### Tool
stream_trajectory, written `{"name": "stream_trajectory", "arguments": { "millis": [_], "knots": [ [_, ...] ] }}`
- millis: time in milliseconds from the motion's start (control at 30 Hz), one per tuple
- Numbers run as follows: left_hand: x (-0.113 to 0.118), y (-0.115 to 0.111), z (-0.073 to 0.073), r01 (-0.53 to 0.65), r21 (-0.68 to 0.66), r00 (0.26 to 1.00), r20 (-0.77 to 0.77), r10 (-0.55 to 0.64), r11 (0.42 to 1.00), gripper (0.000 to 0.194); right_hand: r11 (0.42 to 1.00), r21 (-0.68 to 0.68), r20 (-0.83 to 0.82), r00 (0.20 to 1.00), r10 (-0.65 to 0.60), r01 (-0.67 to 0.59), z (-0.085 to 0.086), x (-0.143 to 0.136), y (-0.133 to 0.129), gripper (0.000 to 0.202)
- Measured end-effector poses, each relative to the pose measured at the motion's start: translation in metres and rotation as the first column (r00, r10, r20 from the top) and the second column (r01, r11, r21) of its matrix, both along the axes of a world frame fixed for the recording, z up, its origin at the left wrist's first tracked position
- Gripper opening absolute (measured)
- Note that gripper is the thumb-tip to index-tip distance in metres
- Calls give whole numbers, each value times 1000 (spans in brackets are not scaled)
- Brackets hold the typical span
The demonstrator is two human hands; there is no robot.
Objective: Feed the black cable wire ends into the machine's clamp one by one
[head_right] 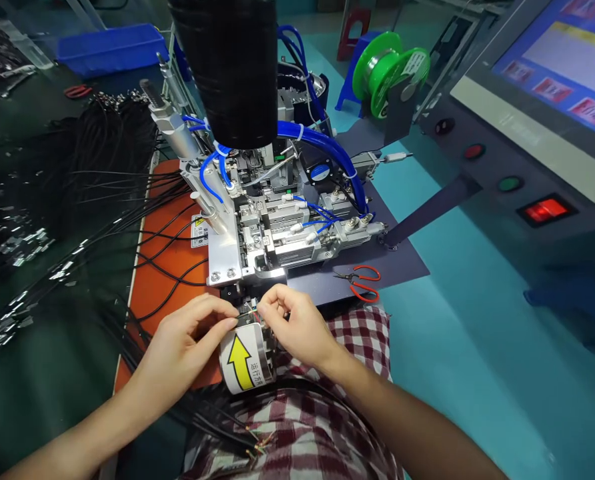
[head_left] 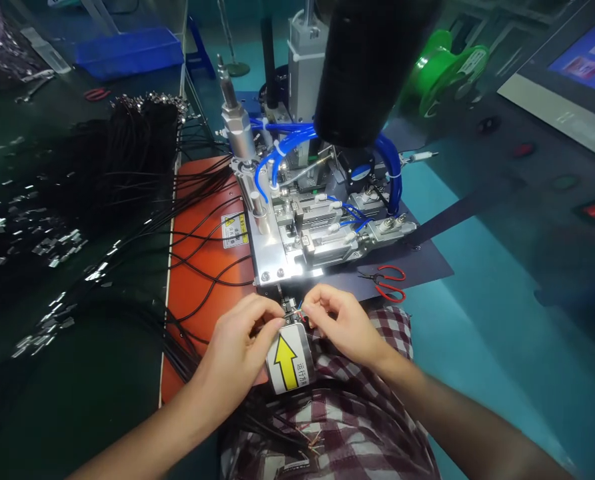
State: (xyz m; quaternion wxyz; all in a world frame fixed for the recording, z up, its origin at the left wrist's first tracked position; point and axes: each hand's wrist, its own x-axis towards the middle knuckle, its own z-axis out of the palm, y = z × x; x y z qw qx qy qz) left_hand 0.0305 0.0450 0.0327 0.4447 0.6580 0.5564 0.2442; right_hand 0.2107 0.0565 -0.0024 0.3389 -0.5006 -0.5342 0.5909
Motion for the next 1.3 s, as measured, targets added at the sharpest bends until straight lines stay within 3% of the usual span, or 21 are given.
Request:
{"name": "stream_trajectory", "arguments": {
  "millis": [67, 167, 333, 533, 1300],
  "knots": [
    [-3, 2, -9, 88, 228, 990, -124, -60, 970, 13, 1000, -22, 9, 1000, -1, 1, -9, 0, 7, 15],
    [-7, 3, -22, 157, 325, 978, -179, -102, 932, 20, 997, -74, -14, 1000, 8, -9, -18, -2, 13, 17],
    [-15, 4, -29, 285, 330, 935, -301, -186, 900, 34, 987, -157, -63, 998, 13, -23, -19, -5, 14, 20],
    [-16, 4, -29, 357, 353, 887, -420, -194, 865, 37, 981, -196, -54, 998, -11, 0, -19, -5, 13, 23],
    [-13, 5, -29, 415, 384, 824, -543, -162, 825, 38, 980, -198, -47, 999, 3, -12, -22, -4, 12, 24]
  ]
}}
